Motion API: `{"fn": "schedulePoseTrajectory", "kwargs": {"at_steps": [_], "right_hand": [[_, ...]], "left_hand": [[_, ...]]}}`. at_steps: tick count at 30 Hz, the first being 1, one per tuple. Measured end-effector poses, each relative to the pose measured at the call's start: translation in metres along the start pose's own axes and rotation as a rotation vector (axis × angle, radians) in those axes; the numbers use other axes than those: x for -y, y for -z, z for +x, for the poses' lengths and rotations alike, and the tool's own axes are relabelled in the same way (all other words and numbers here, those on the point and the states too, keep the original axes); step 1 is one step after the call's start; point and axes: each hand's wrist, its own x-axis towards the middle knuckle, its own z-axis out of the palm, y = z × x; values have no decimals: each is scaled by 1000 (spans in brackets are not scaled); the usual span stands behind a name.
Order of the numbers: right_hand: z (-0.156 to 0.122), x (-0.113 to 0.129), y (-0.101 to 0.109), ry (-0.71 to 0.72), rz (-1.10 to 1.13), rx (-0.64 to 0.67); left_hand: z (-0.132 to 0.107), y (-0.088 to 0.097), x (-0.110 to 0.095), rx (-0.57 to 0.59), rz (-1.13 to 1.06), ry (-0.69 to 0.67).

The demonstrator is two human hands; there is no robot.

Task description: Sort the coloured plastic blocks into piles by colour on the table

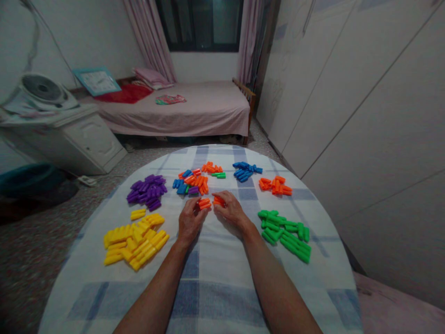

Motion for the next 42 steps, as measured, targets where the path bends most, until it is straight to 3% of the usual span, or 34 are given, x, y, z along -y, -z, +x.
{"fn": "schedulePoseTrajectory", "kwargs": {"at_steps": [4, 8, 17, 20, 26, 29, 37, 42], "right_hand": [[0, 11, -19, 70, -80, 43], [-1, 19, -24, 110, -208, 83], [0, 26, -31, 23, -426, 47], [3, 24, -10, -95, -481, 20], [-4, 4, 77, -385, -853, 13], [-18, -14, 103, -482, -960, 60], [-39, -37, 110, -501, -931, 118], [-41, -49, 115, -488, -722, 76]], "left_hand": [[0, -4, 3, -2, -46, 2], [0, -2, 2, -6, -92, 116], [2, 0, 0, -76, -187, 173], [2, 0, 2, -83, -142, 147], [3, -2, 6, -142, -82, 68], [4, -4, 9, -139, -86, 49], [4, -4, 10, -131, -45, 32], [4, -4, 9, -122, -45, 35]]}}
